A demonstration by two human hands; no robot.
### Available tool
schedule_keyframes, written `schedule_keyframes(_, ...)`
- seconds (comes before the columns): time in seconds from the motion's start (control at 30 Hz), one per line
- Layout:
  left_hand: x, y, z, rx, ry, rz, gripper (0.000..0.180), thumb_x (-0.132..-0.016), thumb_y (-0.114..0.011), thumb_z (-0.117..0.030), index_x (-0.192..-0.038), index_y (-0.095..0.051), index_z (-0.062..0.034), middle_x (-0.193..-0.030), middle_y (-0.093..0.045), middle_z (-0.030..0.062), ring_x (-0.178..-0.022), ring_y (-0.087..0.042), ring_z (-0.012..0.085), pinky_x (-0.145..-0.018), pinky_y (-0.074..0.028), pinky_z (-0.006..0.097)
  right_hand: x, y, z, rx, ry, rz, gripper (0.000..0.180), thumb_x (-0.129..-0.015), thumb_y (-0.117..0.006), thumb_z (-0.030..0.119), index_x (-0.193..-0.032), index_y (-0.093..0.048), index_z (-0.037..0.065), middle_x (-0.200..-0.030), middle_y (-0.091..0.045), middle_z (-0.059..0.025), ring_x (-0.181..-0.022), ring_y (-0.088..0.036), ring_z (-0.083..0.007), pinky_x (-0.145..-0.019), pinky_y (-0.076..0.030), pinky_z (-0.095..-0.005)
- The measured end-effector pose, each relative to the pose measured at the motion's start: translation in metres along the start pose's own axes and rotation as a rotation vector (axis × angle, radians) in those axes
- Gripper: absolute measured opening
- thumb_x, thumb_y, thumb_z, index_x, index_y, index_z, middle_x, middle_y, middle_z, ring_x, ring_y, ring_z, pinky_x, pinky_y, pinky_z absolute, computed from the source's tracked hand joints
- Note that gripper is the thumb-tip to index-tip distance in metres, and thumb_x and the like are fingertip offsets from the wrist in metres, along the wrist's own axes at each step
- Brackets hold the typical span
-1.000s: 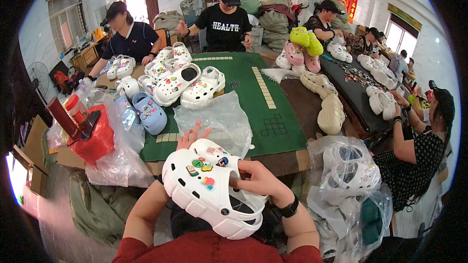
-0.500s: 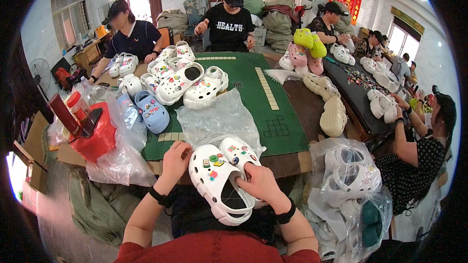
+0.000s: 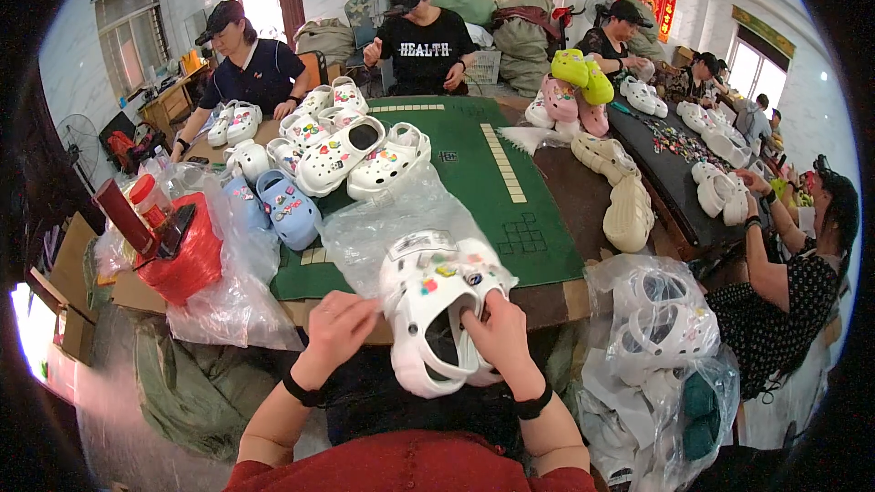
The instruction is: Packing decorated clogs into plastic bags in a shoe manufacturing facility.
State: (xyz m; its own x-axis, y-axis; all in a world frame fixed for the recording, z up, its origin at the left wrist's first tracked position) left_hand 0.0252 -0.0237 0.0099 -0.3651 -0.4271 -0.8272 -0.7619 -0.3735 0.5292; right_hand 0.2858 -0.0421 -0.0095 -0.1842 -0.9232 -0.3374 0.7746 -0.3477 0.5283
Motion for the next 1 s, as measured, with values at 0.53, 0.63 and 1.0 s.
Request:
schedule_keyframes(0.53, 0.011, -0.006, 0.036, 0.343, 0.508, 0.114, 0.017, -0.087, -0.060, 0.004, -0.101, -0.066, -0.0025, -0.101, -0.063, 0.0140, -0.092, -0.063, 0.0322, -0.079, -0.051, 0.036, -0.036, -0.066, 0.018, 0.154, 0.168, 0.197, 0.037, -0.085, -0.071, 0.032, -0.089, -0.054, -0.001, -0.073, -0.064, -0.0229, -0.072, -0.063, -0.0452, -0.064, -0.050, -0.0515)
schedule_keyframes(0.63, 0.031, -0.009, 0.042, 0.236, 0.579, 0.198, 0.020, -0.087, -0.058, 0.005, -0.105, -0.063, -0.0020, -0.100, -0.062, 0.0141, -0.090, -0.064, 0.0317, -0.078, -0.051, 0.035, -0.029, -0.064, 0.029, 0.007, 0.139, 0.352, 0.040, -0.084, -0.076, 0.031, -0.096, -0.054, -0.001, -0.072, -0.065, -0.0180, -0.069, -0.065, -0.0369, -0.062, -0.051, -0.0442)
schedule_keyframes(1.0, 0.038, 0.013, 0.023, 0.367, 0.597, 0.351, 0.062, -0.081, -0.075, -0.012, -0.136, -0.046, -0.0029, -0.126, -0.050, 0.0180, -0.116, -0.055, 0.0313, -0.101, -0.046, 0.039, -0.050, 0.004, -0.020, -0.057, 0.452, 0.306, 0.078, -0.076, -0.081, 0.022, -0.144, -0.046, 0.009, -0.144, -0.047, -0.0183, -0.136, -0.042, -0.0352, -0.116, -0.033, -0.0451)
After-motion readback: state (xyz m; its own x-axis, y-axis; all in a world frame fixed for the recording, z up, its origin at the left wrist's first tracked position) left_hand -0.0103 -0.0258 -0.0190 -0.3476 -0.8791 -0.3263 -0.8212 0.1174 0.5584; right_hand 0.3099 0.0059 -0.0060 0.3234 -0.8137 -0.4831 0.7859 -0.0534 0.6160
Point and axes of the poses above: each hand's wrist, its own x-axis away from the middle knuckle, its own y-axis out of the back of the hand, z = x × y, the point moved 4 cm from there along -x, towards the middle knuckle
